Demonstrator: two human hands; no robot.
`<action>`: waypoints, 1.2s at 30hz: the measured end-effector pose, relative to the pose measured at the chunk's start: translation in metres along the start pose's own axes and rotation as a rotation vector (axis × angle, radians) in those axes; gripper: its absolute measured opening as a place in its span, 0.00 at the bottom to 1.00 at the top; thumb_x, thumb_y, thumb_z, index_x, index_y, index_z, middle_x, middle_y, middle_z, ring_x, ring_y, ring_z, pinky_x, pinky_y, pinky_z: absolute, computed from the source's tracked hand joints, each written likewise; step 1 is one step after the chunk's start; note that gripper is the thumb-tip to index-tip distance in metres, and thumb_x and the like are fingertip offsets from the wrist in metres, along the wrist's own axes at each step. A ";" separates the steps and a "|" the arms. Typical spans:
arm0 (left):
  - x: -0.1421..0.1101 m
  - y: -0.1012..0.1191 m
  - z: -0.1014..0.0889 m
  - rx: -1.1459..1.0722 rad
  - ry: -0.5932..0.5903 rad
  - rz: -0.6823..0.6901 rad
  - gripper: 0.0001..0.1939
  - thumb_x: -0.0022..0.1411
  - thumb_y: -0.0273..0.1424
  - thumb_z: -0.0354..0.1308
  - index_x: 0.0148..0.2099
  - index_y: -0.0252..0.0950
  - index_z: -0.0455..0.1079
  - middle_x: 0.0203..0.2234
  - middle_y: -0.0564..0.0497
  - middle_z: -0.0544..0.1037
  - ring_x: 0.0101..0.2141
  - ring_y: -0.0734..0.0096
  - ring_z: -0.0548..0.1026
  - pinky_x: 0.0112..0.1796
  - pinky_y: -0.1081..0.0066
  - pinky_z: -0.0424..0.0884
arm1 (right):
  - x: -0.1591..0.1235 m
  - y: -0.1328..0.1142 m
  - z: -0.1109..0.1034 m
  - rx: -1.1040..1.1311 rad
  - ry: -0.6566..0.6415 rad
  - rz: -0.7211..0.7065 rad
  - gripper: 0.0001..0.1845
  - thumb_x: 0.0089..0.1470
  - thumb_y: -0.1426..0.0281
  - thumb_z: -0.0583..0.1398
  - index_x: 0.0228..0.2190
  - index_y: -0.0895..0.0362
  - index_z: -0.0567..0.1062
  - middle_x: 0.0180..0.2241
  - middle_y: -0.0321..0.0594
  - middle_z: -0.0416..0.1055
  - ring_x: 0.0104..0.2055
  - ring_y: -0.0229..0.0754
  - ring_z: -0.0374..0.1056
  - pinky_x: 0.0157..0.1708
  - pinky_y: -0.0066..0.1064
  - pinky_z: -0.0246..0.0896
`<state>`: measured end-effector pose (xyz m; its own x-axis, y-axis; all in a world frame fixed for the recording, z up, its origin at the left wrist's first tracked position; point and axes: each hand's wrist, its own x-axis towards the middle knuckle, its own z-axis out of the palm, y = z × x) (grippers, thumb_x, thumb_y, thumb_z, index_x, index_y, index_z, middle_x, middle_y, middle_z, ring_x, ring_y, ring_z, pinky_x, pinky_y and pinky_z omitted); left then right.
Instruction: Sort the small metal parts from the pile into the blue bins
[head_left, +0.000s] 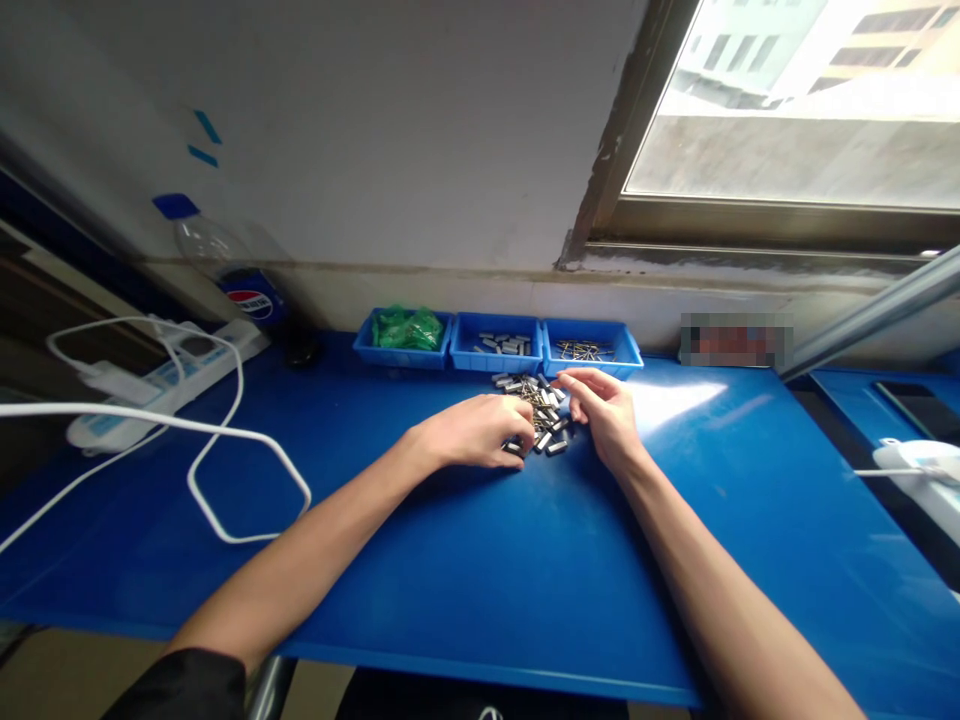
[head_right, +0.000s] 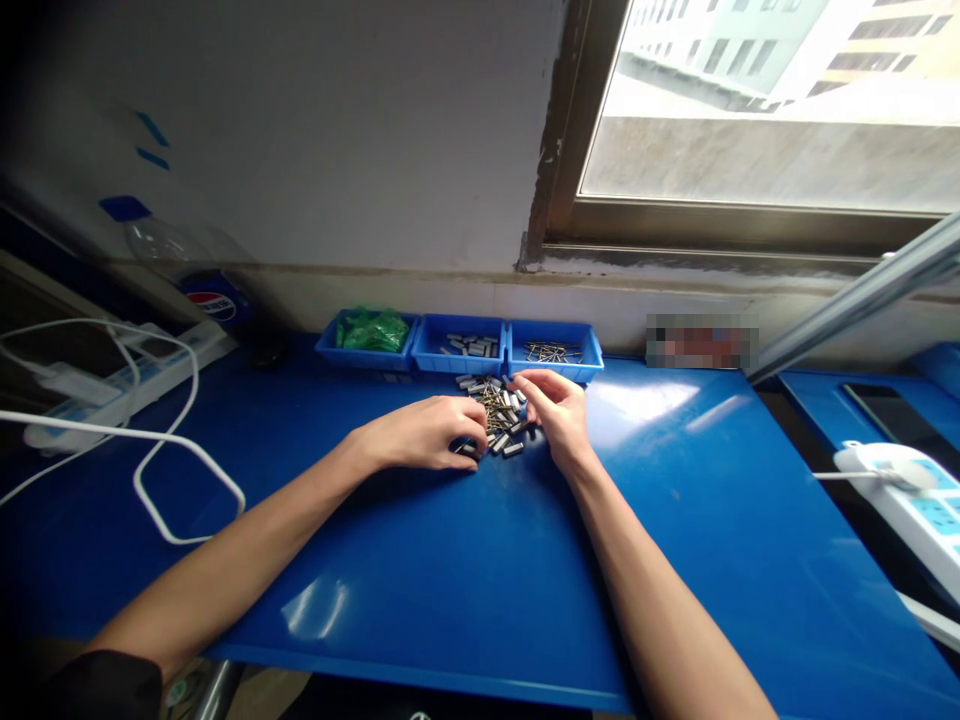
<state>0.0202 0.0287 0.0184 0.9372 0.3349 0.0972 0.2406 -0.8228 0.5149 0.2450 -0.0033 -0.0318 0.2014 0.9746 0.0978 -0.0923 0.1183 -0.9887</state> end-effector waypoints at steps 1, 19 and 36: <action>0.000 -0.001 0.002 0.031 -0.007 -0.008 0.02 0.61 0.28 0.70 0.37 0.37 0.80 0.38 0.48 0.79 0.39 0.65 0.78 0.40 0.70 0.72 | 0.000 0.000 0.000 -0.003 0.000 0.002 0.14 0.49 0.58 0.74 0.34 0.53 0.84 0.32 0.38 0.82 0.20 0.33 0.59 0.20 0.29 0.53; 0.000 -0.013 -0.011 -0.226 0.451 -0.217 0.06 0.69 0.33 0.62 0.44 0.37 0.77 0.38 0.49 0.84 0.38 0.66 0.81 0.43 0.68 0.76 | -0.003 -0.004 0.002 -0.049 -0.036 -0.007 0.16 0.52 0.55 0.72 0.36 0.52 0.84 0.31 0.37 0.81 0.20 0.35 0.59 0.21 0.31 0.56; 0.007 -0.011 0.001 -0.530 0.692 -0.260 0.11 0.60 0.35 0.70 0.41 0.34 0.82 0.38 0.46 0.86 0.37 0.63 0.85 0.40 0.68 0.83 | -0.013 -0.018 0.013 -0.059 -0.222 0.032 0.19 0.50 0.54 0.74 0.38 0.53 0.85 0.29 0.38 0.81 0.26 0.40 0.71 0.30 0.35 0.69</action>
<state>0.0241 0.0395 0.0121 0.4680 0.8219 0.3246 0.1150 -0.4209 0.8998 0.2310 -0.0158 -0.0142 -0.0206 0.9964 0.0825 -0.0371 0.0817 -0.9960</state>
